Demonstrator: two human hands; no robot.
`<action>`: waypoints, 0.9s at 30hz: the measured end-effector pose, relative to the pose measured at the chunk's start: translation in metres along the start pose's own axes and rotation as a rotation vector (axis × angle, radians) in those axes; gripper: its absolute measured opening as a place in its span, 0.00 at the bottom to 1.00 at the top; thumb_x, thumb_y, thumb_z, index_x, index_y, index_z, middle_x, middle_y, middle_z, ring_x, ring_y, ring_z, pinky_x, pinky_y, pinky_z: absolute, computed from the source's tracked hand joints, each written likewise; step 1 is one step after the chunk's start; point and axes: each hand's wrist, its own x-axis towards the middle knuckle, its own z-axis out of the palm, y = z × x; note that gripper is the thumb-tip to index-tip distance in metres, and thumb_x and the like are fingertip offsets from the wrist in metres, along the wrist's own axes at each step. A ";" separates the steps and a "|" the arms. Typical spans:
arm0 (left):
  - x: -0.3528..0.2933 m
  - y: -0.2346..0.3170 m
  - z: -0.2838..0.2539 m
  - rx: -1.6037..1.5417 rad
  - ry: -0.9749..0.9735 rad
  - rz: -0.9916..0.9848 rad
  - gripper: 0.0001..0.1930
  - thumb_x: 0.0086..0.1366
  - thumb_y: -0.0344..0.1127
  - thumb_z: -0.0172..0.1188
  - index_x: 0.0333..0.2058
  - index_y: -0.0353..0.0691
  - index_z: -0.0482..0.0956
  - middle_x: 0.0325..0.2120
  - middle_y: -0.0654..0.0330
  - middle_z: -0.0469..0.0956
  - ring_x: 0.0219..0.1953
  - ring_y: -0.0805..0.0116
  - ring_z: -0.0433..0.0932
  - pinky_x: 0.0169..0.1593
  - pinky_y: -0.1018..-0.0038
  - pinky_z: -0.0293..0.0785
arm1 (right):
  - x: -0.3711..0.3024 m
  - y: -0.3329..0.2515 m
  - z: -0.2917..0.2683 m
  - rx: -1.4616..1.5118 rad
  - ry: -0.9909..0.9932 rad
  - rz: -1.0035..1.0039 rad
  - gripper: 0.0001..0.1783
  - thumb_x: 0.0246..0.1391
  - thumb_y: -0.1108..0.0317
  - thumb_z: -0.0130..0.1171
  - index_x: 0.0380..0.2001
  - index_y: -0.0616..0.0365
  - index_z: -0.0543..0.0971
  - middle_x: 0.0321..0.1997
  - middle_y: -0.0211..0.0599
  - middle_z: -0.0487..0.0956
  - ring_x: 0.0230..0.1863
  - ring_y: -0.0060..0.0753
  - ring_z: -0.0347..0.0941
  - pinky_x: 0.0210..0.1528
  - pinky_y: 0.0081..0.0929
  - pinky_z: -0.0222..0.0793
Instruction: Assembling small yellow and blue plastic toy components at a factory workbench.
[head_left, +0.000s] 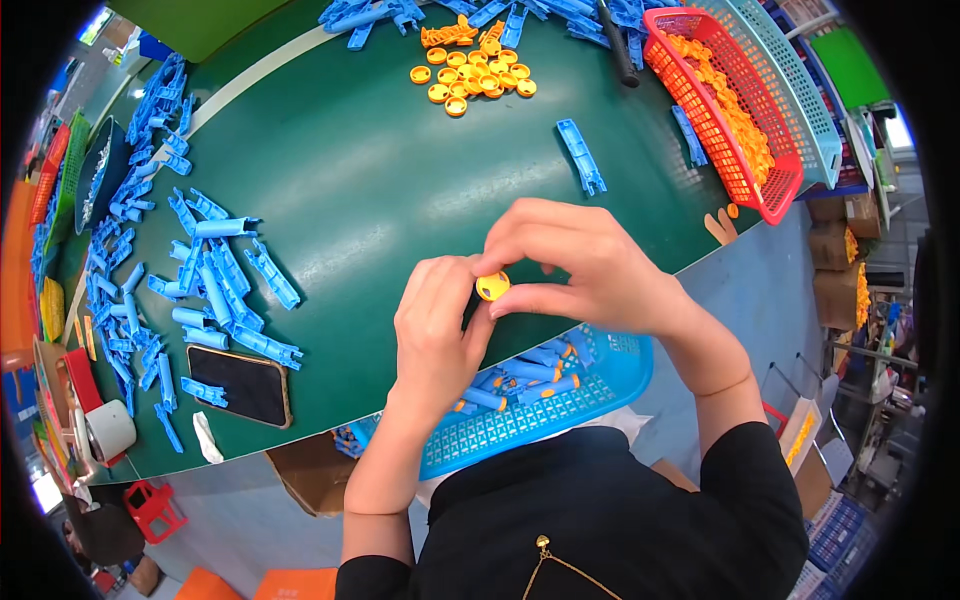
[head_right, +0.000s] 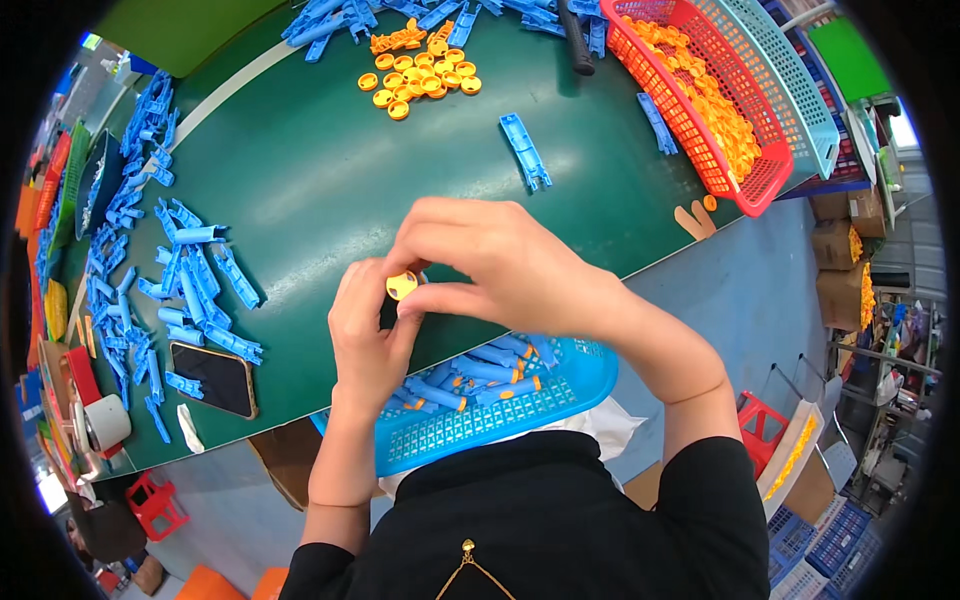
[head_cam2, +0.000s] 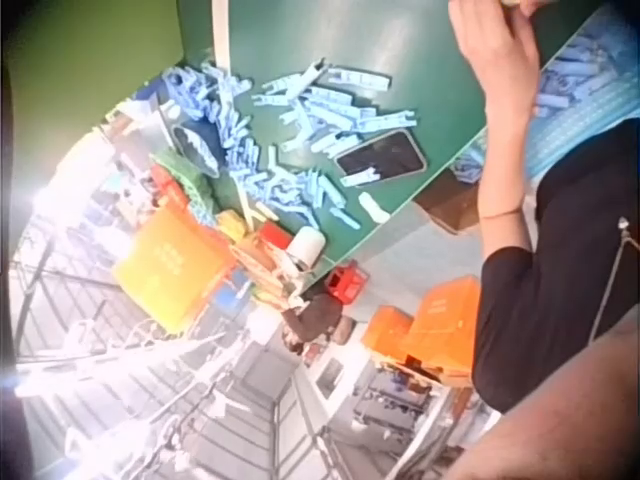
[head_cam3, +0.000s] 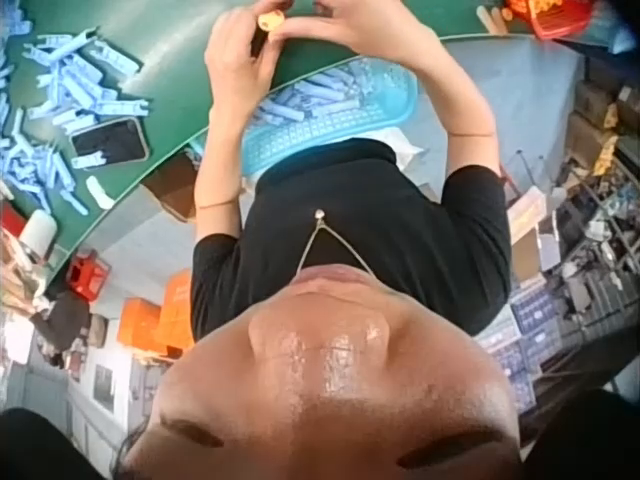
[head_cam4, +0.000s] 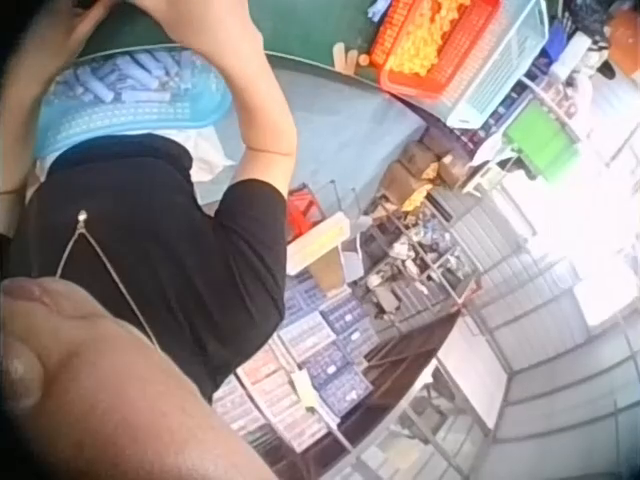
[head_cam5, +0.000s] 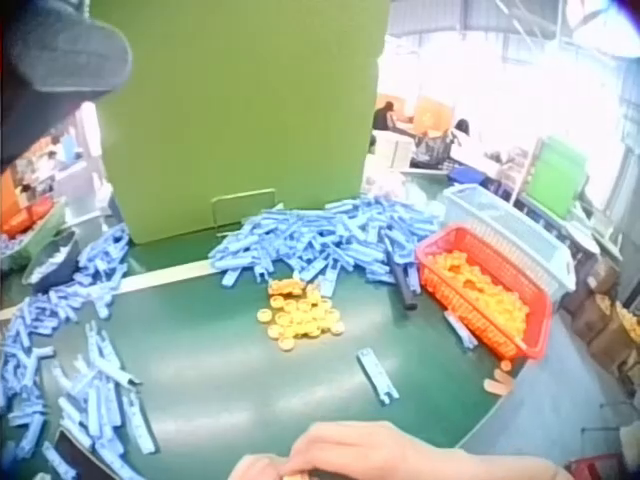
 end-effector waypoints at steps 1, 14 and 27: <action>0.000 0.001 0.000 0.000 -0.001 0.000 0.17 0.48 0.22 0.63 0.40 0.33 0.75 0.31 0.53 0.76 0.34 0.52 0.74 0.37 0.66 0.70 | -0.001 -0.001 0.002 -0.074 0.036 -0.056 0.15 0.42 0.71 0.69 0.37 0.59 0.80 0.33 0.35 0.77 0.31 0.33 0.74 0.28 0.26 0.68; -0.005 0.010 -0.002 -1.009 -0.328 -0.570 0.33 0.62 0.50 0.36 0.61 0.35 0.53 0.58 0.55 0.59 0.64 0.67 0.54 0.66 0.71 0.44 | -0.002 -0.024 0.000 -0.242 0.011 -0.046 0.15 0.40 0.74 0.68 0.35 0.59 0.78 0.30 0.36 0.74 0.27 0.38 0.73 0.27 0.30 0.68; -0.004 0.020 0.003 -0.976 -0.275 -0.622 0.28 0.71 0.52 0.30 0.58 0.36 0.60 0.57 0.56 0.62 0.64 0.66 0.55 0.67 0.69 0.44 | -0.002 -0.028 0.002 -0.318 0.041 -0.013 0.11 0.43 0.72 0.66 0.32 0.60 0.77 0.25 0.35 0.70 0.24 0.38 0.69 0.26 0.32 0.65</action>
